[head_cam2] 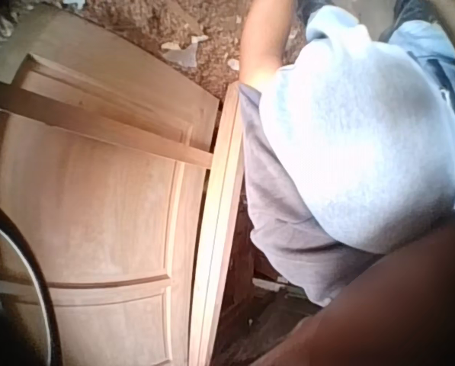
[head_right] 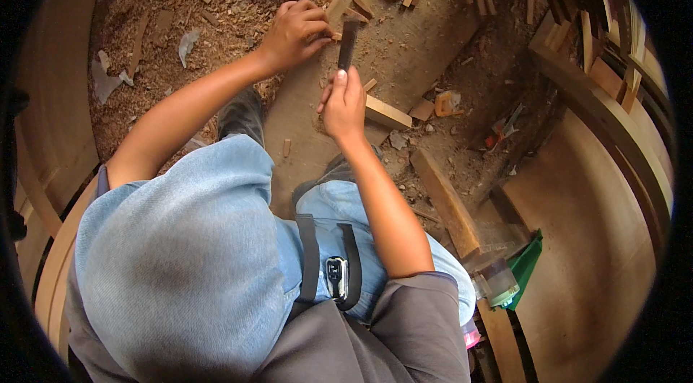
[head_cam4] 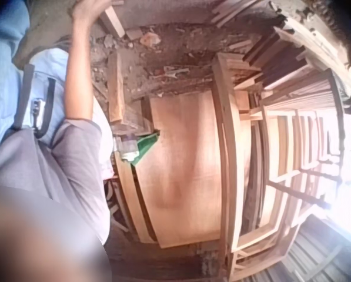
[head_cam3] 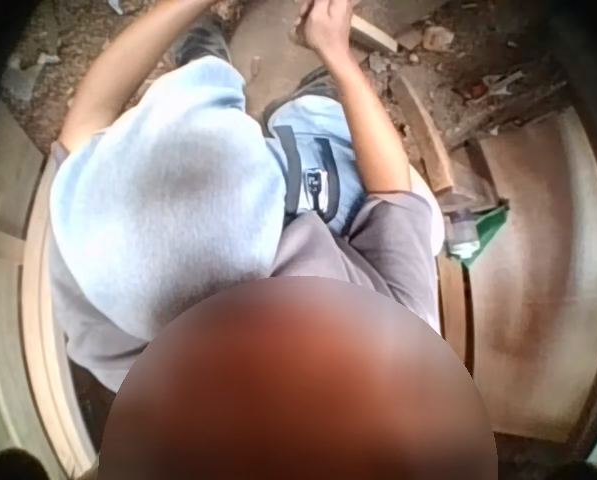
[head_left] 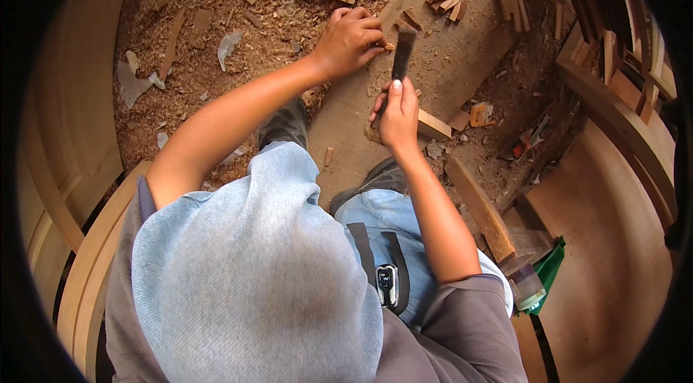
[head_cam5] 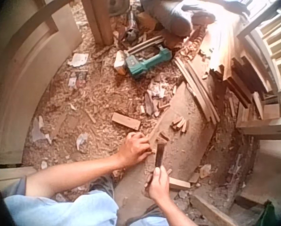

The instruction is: The person sits on the workshop floor and uses a chisel to shave and shape small wooden pieces. They repeatedly scrape the wood, rotate the pieces, and discard shavings. A second person works in the background assembling a wooden frame.

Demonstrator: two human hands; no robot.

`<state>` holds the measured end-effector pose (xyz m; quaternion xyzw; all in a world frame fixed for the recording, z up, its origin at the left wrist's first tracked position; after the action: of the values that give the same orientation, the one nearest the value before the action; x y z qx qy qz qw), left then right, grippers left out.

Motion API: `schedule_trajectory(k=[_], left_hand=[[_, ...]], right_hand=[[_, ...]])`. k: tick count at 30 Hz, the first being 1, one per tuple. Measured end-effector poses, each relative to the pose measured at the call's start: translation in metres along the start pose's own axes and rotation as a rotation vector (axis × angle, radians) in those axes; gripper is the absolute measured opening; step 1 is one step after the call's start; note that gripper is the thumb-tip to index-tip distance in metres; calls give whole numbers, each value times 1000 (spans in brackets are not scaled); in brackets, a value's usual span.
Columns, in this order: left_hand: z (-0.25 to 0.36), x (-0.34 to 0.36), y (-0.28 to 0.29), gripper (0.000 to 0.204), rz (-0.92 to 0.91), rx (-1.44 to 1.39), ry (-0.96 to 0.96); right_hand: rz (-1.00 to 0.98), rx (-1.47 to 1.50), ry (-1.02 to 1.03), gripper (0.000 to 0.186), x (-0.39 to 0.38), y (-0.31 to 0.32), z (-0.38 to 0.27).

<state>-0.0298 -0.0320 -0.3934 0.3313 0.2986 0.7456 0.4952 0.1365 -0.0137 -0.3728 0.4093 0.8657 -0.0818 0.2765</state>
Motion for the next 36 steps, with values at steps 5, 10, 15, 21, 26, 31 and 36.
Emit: schedule_trajectory(k=[5,10,15,21,26,31,36], left_hand=[[-1,-1,-2,19,-19,-2,12],[-1,-1,-1,20,-18,-12,4],[-1,0,-2,20,-38,-12,9],[-1,0,-1,20,-19,5,21],[-7,-6,5,17,-14,0,11],[-16,-16,13,18,-19,-118,50],[-31,-22,15,17,-2,-352,346]], right_hand=[[80,118,88,31,0,5,-10],[126,178,87,31,3,2,-19],[109,-37,-118,30,6,2,-7],[30,-60,-163,30,12,9,-1],[203,139,21,32,32,47,-18],[195,99,-29,32,39,59,-10],[167,83,-75,33,39,54,-2]])
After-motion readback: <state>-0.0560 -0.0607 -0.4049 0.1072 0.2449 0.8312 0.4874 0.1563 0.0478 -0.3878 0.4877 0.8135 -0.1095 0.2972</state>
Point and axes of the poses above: each hand's wrist, its own x-axis towards the middle knuckle, its own y-axis out of the back of the hand, z = x × y, the point moved 7 cm from there along x, towards the middle knuckle, and after that the axes turned 10 degrees about x, right-handed, at the moved point
